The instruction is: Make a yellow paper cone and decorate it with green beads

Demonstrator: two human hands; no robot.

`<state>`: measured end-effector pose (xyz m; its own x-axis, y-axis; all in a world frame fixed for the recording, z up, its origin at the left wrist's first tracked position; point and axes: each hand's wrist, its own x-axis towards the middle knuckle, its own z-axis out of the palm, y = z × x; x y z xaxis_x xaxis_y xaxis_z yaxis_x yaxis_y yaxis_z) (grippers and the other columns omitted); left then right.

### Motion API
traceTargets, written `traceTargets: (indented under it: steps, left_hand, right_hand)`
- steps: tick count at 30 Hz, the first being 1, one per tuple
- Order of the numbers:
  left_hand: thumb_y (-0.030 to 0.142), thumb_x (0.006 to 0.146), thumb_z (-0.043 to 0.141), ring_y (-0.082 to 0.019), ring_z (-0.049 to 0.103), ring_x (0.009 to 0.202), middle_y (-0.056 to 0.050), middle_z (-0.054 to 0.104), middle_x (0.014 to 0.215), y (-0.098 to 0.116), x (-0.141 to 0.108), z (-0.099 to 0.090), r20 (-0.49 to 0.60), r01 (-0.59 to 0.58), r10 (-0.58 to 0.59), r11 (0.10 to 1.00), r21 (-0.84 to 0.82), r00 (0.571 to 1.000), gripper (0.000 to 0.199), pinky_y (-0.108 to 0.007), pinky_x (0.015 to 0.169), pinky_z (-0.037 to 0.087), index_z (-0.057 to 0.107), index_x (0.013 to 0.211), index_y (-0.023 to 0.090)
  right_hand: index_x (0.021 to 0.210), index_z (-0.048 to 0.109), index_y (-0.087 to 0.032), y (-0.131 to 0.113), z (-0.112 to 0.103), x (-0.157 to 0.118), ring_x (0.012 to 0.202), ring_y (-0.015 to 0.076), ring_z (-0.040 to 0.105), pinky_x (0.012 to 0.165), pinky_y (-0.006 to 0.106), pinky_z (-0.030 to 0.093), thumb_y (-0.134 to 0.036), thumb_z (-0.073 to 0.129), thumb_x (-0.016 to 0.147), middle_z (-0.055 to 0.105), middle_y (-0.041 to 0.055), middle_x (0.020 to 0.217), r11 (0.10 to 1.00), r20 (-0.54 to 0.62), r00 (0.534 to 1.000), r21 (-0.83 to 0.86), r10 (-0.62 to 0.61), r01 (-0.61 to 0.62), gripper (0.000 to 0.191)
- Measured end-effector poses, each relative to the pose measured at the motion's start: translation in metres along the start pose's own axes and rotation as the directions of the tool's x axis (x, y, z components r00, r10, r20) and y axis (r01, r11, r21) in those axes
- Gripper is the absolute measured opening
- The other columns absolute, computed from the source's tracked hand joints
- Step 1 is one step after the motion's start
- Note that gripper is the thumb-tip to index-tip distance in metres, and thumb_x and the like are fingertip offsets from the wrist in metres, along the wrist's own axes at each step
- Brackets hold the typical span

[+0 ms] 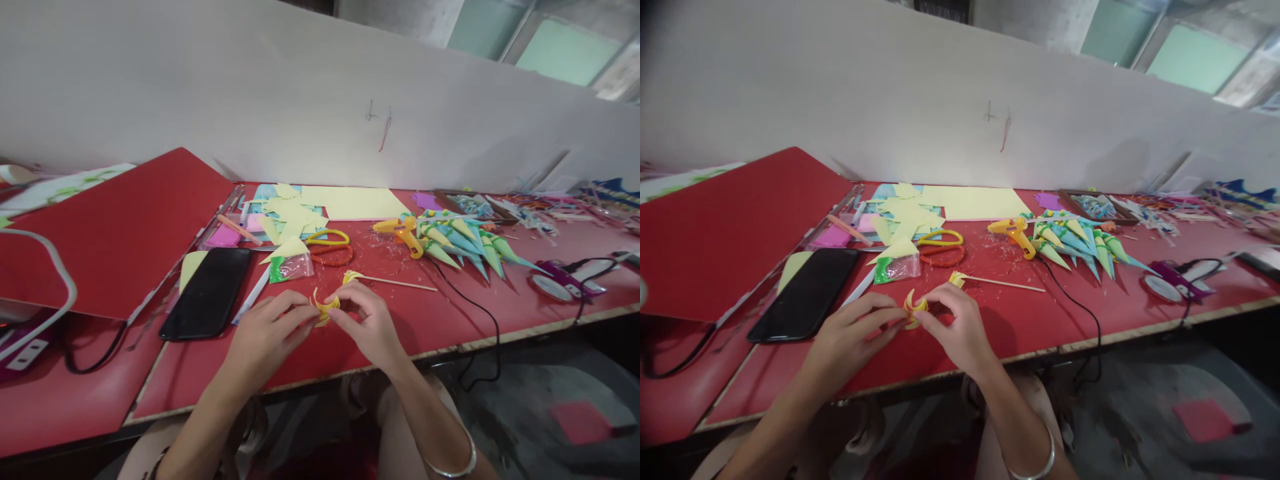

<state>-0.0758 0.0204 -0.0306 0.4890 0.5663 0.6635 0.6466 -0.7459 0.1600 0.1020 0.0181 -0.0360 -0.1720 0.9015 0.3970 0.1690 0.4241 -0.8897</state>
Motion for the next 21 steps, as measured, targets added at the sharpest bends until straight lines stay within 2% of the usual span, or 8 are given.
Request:
traceTargets:
  steps: [6, 11, 14, 17, 21]
  left_hand:
    - [0.022, 0.085, 0.048, -0.01, 0.058, 0.063, -0.002, 0.062, 0.076, 0.001, 0.001, 0.003, 0.004, -0.011, 0.012, 1.0, -0.026, 1.0, 0.015, -0.019, 0.058, 0.047, 0.062, 0.08, 0.018]
    - [0.021, 0.086, 0.047, -0.011, 0.058, 0.063, -0.002, 0.063, 0.074, 0.001, 0.002, 0.002, 0.049, -0.018, 0.019, 1.0, -0.018, 0.999, 0.016, -0.02, 0.058, 0.046, 0.061, 0.079, 0.018]
    - [0.022, 0.087, 0.047, -0.011, 0.058, 0.064, -0.001, 0.064, 0.074, -0.002, 0.001, 0.003, 0.035, -0.022, 0.022, 1.0, -0.008, 0.999, 0.016, -0.02, 0.059, 0.045, 0.061, 0.078, 0.018]
    - [0.022, 0.087, 0.047, -0.01, 0.059, 0.064, 0.0, 0.065, 0.073, -0.007, 0.0, 0.006, 0.015, -0.044, 0.043, 0.999, 0.032, 0.999, 0.017, -0.02, 0.059, 0.044, 0.061, 0.078, 0.019]
    - [0.022, 0.09, 0.042, -0.01, 0.058, 0.059, 0.001, 0.066, 0.07, -0.009, -0.001, 0.008, 0.013, -0.103, 0.102, 0.982, 0.157, 0.995, 0.024, -0.022, 0.055, 0.041, 0.061, 0.075, 0.019]
  right_hand:
    - [0.08, 0.061, -0.021, -0.001, 0.0, 0.0, 0.071, 0.0141, 0.055, 0.063, 0.025, 0.047, -0.025, 0.059, 0.077, 0.058, 0.0023, 0.077, 1.0, 0.007, 1.0, -0.026, -0.005, 0.005, 0.005]
    - [0.082, 0.061, -0.02, -0.002, 0.0, 0.001, 0.071, 0.0136, 0.055, 0.062, 0.024, 0.047, -0.024, 0.059, 0.077, 0.058, 0.0021, 0.077, 0.999, 0.024, 1.0, -0.037, -0.02, 0.021, 0.007]
    - [0.085, 0.061, -0.021, -0.001, -0.005, 0.003, 0.071, 0.0136, 0.056, 0.064, 0.025, 0.048, -0.026, 0.058, 0.078, 0.058, 0.0028, 0.081, 0.997, 0.013, 0.999, -0.072, -0.036, 0.037, 0.009]
    - [0.085, 0.061, -0.02, 0.001, -0.023, 0.007, 0.072, 0.0141, 0.058, 0.067, 0.026, 0.048, -0.027, 0.055, 0.079, 0.059, 0.004, 0.083, 0.981, -0.037, 0.999, -0.194, -0.025, 0.018, 0.011]
    - [0.088, 0.061, -0.018, 0.013, -0.066, 0.015, 0.067, 0.0154, 0.057, 0.061, 0.028, 0.048, -0.033, 0.054, 0.078, 0.062, 0.006, 0.085, 0.887, -0.162, 0.985, -0.444, 0.058, -0.125, 0.02]
